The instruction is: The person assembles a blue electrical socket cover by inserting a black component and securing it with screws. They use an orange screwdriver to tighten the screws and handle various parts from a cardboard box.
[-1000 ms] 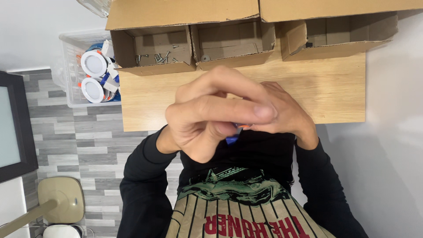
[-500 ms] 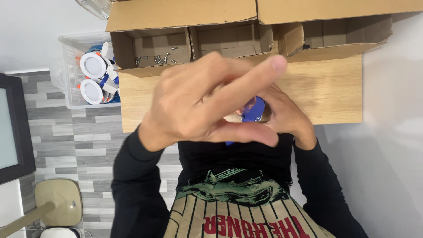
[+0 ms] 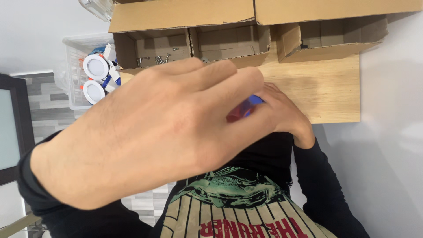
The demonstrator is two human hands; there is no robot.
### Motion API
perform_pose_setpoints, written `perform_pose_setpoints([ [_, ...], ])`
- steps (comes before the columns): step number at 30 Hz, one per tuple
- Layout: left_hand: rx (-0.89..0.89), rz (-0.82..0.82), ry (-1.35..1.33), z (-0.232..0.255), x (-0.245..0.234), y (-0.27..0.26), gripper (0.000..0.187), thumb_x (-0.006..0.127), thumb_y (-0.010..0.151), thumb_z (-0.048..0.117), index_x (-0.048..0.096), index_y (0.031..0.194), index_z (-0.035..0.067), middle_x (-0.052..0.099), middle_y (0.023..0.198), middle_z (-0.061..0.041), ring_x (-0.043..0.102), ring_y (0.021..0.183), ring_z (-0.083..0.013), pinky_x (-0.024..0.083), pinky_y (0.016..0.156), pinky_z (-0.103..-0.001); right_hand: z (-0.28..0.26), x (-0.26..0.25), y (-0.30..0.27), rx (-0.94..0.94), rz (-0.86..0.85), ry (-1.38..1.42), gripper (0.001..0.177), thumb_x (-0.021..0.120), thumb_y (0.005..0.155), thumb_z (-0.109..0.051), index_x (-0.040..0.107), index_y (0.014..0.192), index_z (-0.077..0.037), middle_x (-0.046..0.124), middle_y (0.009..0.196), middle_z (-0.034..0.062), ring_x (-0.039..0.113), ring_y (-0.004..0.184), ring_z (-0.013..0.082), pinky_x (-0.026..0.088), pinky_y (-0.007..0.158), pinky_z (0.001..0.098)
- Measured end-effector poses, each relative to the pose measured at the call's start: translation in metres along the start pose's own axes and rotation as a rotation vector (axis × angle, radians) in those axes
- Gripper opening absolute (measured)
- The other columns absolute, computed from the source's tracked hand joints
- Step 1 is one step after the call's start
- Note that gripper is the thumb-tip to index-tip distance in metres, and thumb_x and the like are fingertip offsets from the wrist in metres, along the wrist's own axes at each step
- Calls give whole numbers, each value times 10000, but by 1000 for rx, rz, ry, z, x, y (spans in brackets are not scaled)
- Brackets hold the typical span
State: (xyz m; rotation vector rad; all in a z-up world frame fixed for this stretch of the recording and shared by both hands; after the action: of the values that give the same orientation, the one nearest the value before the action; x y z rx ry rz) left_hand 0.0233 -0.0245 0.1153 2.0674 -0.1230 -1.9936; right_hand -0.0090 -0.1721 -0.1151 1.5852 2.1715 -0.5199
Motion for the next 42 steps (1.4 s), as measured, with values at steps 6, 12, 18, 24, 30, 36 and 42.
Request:
perform_pose_setpoints([
  [6, -18, -131, -126, 5, 3, 8, 461, 852, 1015, 337, 481, 1239, 180, 484, 1093, -66, 664, 718, -274, 509, 424, -394, -7, -2, -5, -34, 32, 44, 710, 910, 812, -274, 550, 1372, -27, 615, 1366, 144, 588, 1283, 290, 495, 1079, 444],
  [12, -37, -262, -254, 11, 6, 12, 751, 941, 807, 281, 463, 1376, 168, 493, 1257, -144, 739, 755, -370, 623, 401, -440, -12, -4, -11, -66, 64, 89, 776, 931, 826, -254, 586, 1476, -6, 656, 1485, 166, 620, 1393, 306, 516, 1158, 451],
  [18, -71, -32, 341, 7, 20, 3, 474, 718, 1258, 247, 443, 874, 204, 348, 624, 87, 388, 428, -149, 292, 400, -343, 39, 10, -19, -76, 116, -65, 719, 972, 749, -476, 669, 1294, -119, 640, 1353, 67, 584, 1300, 257, 437, 1163, 397],
  [24, 39, -72, 137, 25, 3, 6, 200, 763, 995, 9, 615, 1057, 129, 559, 977, -30, 589, 711, -184, 476, 381, -346, 34, 11, -23, -91, 130, -110, 677, 950, 767, -484, 679, 1249, -94, 700, 1394, 87, 581, 1323, 296, 418, 1173, 445],
  [30, 176, -115, 59, 43, -6, 9, 424, 709, 758, -202, 641, 1049, 100, 572, 1082, -68, 531, 808, -249, 526, 548, -427, 32, 11, -27, -44, 146, -108, 917, 955, 749, -488, 574, 1458, -50, 601, 1434, 186, 576, 1319, 336, 496, 1095, 456],
  [36, 111, -315, -261, 42, 7, 24, 447, 675, 693, -253, 633, 971, 95, 535, 1140, -57, 536, 943, -291, 458, 543, -476, 25, 12, -35, -63, 155, -30, 963, 981, 743, -414, 553, 1547, -100, 604, 1501, 144, 571, 1399, 311, 448, 1179, 424],
  [42, -68, 97, 468, 22, 42, 34, 718, 718, 1049, 859, 595, 1163, 161, 636, 658, -5, 670, 475, -270, 501, 383, -379, 28, 12, -40, -17, 168, -55, 950, 992, 719, -409, 559, 1529, -168, 654, 1470, 53, 599, 1309, 254, 457, 1140, 382],
])
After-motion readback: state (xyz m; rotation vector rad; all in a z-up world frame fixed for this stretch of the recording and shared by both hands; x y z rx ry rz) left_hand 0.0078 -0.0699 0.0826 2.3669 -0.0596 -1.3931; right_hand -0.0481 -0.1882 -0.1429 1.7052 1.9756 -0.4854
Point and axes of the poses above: each hand's wrist, its own y-axis towards the middle knuckle, its own x-axis out of the palm, z = x × y, the point moved 7 cm from there along y, towards the middle knuckle
